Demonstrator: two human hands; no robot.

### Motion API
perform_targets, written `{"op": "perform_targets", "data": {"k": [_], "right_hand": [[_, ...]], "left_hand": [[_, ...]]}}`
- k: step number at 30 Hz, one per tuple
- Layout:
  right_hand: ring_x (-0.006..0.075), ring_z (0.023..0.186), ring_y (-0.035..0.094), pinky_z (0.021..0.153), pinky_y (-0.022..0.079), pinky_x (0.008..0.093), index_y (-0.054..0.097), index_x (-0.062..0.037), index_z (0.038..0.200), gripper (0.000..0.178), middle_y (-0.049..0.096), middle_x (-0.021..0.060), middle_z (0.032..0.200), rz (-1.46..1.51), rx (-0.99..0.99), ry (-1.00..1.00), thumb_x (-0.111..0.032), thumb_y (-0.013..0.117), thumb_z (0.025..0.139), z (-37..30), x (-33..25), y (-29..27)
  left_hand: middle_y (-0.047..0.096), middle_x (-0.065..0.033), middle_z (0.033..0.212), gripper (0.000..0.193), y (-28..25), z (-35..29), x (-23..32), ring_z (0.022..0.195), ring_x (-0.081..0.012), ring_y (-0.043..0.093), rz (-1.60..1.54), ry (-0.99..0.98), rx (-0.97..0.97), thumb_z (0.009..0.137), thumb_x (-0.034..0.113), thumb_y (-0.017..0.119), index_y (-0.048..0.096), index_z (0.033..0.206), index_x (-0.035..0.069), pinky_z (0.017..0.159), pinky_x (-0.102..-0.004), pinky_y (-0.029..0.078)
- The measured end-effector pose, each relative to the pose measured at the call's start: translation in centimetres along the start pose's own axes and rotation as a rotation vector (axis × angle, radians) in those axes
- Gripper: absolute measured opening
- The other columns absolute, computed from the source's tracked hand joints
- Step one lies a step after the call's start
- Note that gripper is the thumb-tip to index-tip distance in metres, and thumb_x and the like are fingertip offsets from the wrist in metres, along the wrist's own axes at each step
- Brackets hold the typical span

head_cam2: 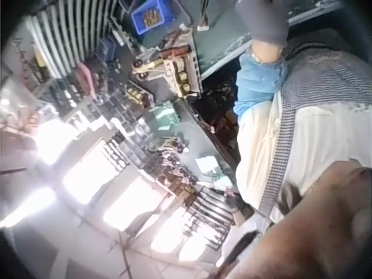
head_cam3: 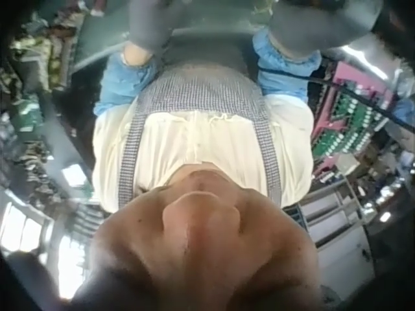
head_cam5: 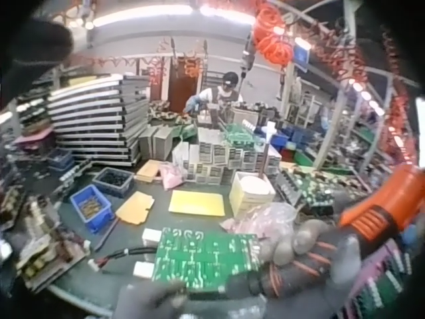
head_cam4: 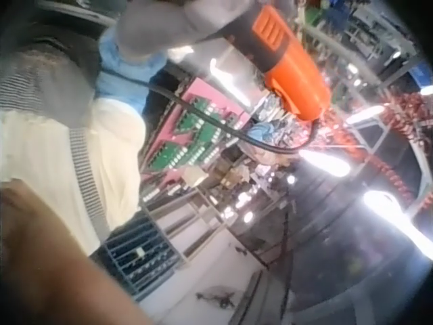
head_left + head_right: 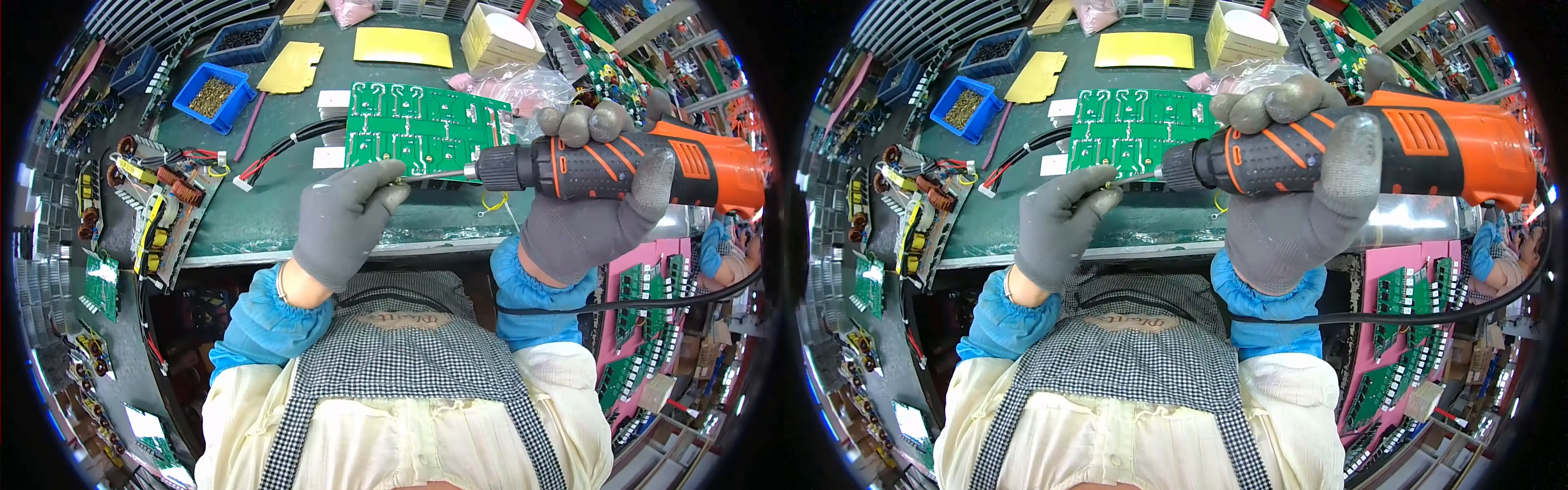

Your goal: Assembling electronic components and circuit boards onto a large heatsink using an electric screwdriver and thermal paste.

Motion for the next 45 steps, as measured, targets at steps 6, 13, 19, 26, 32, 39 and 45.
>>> {"op": "perform_targets", "data": {"k": [6,13,19,26,32,39,45], "right_hand": [[0.0255,0.081,0.062,0.083,0.054,0.0525,0.046,-0.0115,0.132,0.053,0.063,0.0126,0.095,0.133,0.172,-0.134,-0.04,0.065,0.092,1.6,-3.7,-6.5],[0.0216,0.081,0.058,0.085,0.055,0.0417,0.051,-0.0012,0.116,0.054,0.056,0.0097,0.093,0.067,0.643,-0.137,-0.049,0.064,0.093,-3.3,-2.2,-15.5],[0.02,0.079,0.061,0.084,0.055,0.0393,0.052,-0.001,0.123,0.066,0.061,0.0099,0.092,0.232,0.833,0.182,-0.058,0.062,0.092,-7.6,5.3,-16.4],[0.0214,0.08,0.064,0.08,0.059,0.042,0.051,-0.0015,0.126,0.06,0.06,0.0099,0.093,0.25,0.801,0.298,-0.053,0.06,0.095,-6.3,7.3,-15.8],[0.021,0.08,0.062,0.081,0.059,0.0419,0.051,0.0001,0.126,0.06,0.059,0.0095,0.092,0.288,0.764,0.308,-0.051,0.061,0.095,-5.4,8.0,-15.3],[0.0226,0.082,0.063,0.084,0.059,0.0428,0.052,-0.0004,0.126,0.059,0.059,0.0097,0.093,0.286,0.734,0.299,-0.05,0.062,0.095,-5.3,8.1,-15.2],[0.0233,0.084,0.063,0.085,0.059,0.0443,0.053,-0.0022,0.126,0.057,0.06,0.0104,0.093,0.299,0.801,0.326,-0.049,0.064,0.094,-5.5,8.7,-15.8]], "left_hand": [[0.069,-0.0048,0.094,0.025,-4.0,0.1,-4.1,0.069,-0.0053,0.053,-0.383,-0.443,-0.021,0.099,0.015,0.057,0.063,0.118,0.0,0.062,-0.0204,0.043],[0.055,-0.0011,0.086,0.039,-6.1,10.0,-4.8,0.072,-0.0051,0.044,-0.62,-0.407,-0.261,0.096,0.019,0.062,0.057,0.13,0.0,0.059,-0.0197,0.037],[0.064,-0.01,0.093,0.087,-1.6,15.6,-4.8,0.085,-0.0178,0.06,0.475,0.033,-0.922,0.068,0.031,0.089,0.049,0.141,0.004,0.078,-0.0313,0.049],[0.066,-0.0092,0.097,0.101,-1.0,15.8,-6.7,0.085,-0.0182,0.06,0.283,0.129,-0.916,0.054,0.05,0.087,0.054,0.137,0.003,0.076,-0.0312,0.049],[0.066,-0.0085,0.094,0.088,-1.2,15.9,-6.5,0.082,-0.0183,0.061,0.289,0.075,-0.889,0.055,0.04,0.088,0.059,0.13,0.005,0.074,-0.0322,0.048],[0.069,-0.0094,0.098,0.084,-1.3,15.9,-6.3,0.086,-0.0186,0.064,0.339,0.028,-0.893,0.056,0.03,0.092,0.06,0.129,0.006,0.078,-0.0308,0.051],[0.061,-0.0054,0.082,0.095,-1.3,16.0,-6.9,0.072,-0.0177,0.055,0.324,0.096,-0.839,0.05,0.057,0.083,0.061,0.127,0.006,0.065,-0.0326,0.044]]}}
Point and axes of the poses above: each hand's wrist, its own z-axis towards the middle knuckle, its own y-axis out of the palm, x = y × z, the point moved 8 cm from there along z, towards the middle knuckle
